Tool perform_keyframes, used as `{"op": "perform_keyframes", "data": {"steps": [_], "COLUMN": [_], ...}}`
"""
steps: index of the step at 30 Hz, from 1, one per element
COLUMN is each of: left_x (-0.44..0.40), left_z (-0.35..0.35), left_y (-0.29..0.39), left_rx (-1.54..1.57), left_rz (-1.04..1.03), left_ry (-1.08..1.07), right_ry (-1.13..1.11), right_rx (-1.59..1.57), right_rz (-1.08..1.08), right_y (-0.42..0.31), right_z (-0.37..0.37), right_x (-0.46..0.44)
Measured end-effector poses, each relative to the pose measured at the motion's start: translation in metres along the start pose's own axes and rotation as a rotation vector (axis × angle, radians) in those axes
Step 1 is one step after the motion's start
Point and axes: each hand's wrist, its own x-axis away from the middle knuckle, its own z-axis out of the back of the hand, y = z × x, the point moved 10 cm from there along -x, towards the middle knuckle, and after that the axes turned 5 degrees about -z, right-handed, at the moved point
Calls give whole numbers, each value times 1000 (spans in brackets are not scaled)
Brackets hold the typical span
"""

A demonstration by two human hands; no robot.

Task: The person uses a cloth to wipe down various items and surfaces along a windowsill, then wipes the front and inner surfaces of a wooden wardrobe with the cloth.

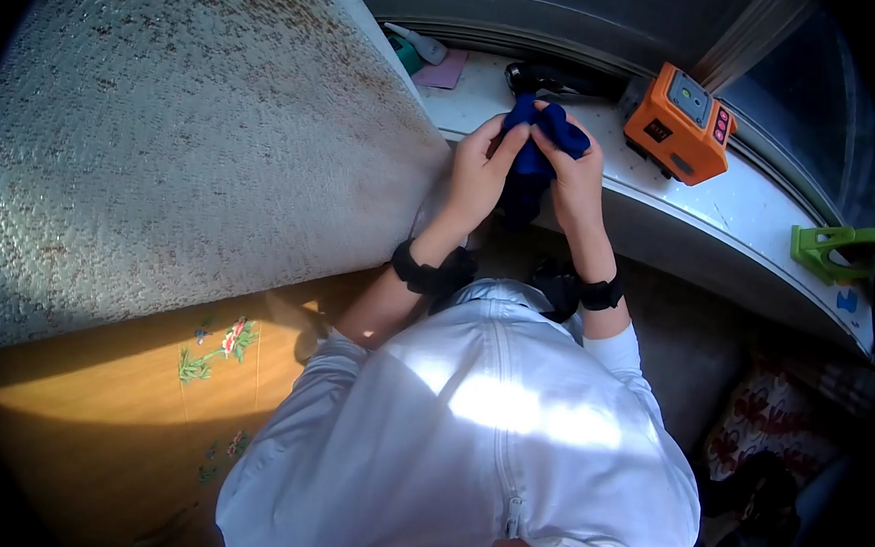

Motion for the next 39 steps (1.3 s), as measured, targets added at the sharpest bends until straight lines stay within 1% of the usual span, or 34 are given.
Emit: {"op": "perform_keyframes", "data": {"steps": [1,4,5,6,9,12,14,15,18,21,24,25,28,32,34,35,38,39], "left_x": [1,9,8,8,6,3,3,4,5,5,16,18,19,13,9,8,9,9], "left_z": [-2,-16,-15,-14,-15,-11,-5,0,0,-8,-20,-20,-32,-28,-22,-16,-13,-16], "left_y": [-2,9,17,19,23,14,6,7,0,3,7,-3,1,1,-4,-15,-7,-8], "left_rx": [-16,28,-175,-176,-155,-70,17,63,-48,-155,-27,-83,-24,113,123,234,279,283], "left_rz": [20,0,-121,-105,-85,-93,-59,-125,-108,-142,-181,-75,-26,-19,1,41,27,29], "left_ry": [-59,-51,-14,-6,19,75,140,202,150,1,-26,-49,-150,-5,47,80,83,62], "right_ry": [22,71,74,76,126,106,-6,-58,-80,-59,-1,29,136,112,15,-35,-147,-97], "right_rx": [-22,-47,-28,-9,-14,102,188,232,394,460,423,478,329,321,362,382,313,375], "right_rz": [12,28,20,13,84,68,104,121,158,244,208,242,-15,78,167,211,204,238], "right_y": [-1,-3,-2,-2,-8,-10,-16,-19,-28,-32,-24,-26,-6,-18,-26,-30,-29,-35], "right_z": [3,10,10,11,13,12,0,-4,-3,7,21,21,39,29,17,12,6,10], "right_x": [-1,-6,-7,-7,-6,-6,-3,-1,-2,-3,-11,-9,-11,-6,-1,1,3,4]}}
